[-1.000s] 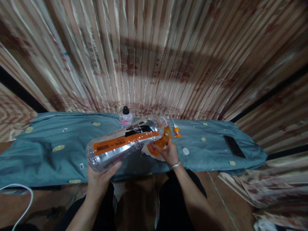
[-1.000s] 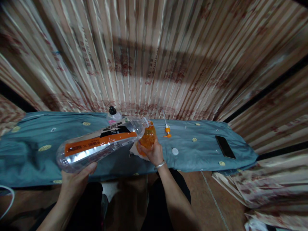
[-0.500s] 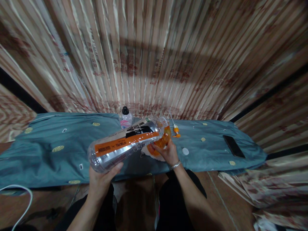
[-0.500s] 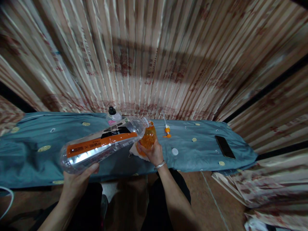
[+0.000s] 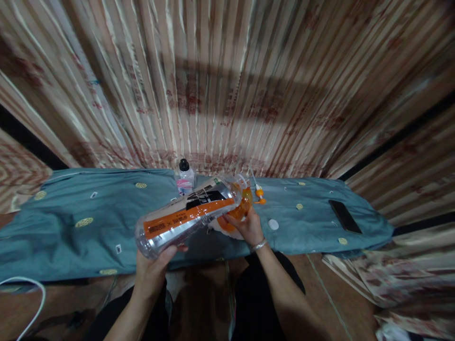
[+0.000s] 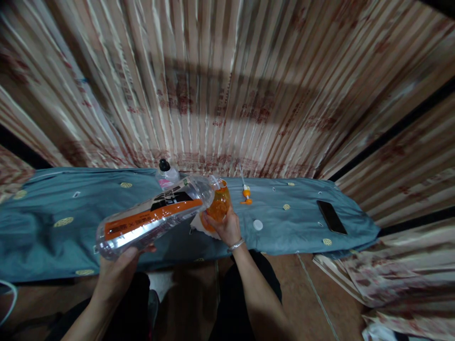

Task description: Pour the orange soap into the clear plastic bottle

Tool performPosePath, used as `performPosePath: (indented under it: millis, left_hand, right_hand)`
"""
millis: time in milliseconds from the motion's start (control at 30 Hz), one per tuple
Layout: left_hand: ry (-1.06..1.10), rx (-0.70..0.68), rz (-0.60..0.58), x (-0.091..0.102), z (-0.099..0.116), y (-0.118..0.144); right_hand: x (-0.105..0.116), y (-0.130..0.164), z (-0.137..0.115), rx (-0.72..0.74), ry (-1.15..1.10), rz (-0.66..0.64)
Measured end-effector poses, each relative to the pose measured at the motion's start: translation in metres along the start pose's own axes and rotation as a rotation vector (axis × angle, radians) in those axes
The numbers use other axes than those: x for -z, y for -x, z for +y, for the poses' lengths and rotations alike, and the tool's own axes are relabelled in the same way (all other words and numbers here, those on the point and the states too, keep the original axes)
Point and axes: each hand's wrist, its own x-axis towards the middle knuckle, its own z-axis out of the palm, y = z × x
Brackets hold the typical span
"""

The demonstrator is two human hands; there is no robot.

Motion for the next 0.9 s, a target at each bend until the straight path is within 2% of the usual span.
performPosePath:
  millis: [267,467,567,667,900]
  left_hand:
    - [0.047,0.086,0.035,-0.007,0.011,0.000]
    - [0.099,0.157,0.169,-0.025,0.026,0.001]
    - [0.134,0.159,0.200,-0.029,0.029,0.001]
    - [0.143,0.138,0.174,-0.025,0.026,0.000]
    - [0.125,0.071,0.062,0.000,0.012,-0.002]
  right_hand:
    - [-0.001,0.000,0.004,-0.034,0.030,0.013]
    - [-0.002,0.001,0.007,-0.026,0.040,-0.005]
    - [-0.002,0.001,0.006,-0.027,0.042,-0.003]
    - [-0.003,0.001,0.005,-0.020,0.032,-0.003]
    - [-0.001,0.002,0.001,-0.031,0.058,-0.022]
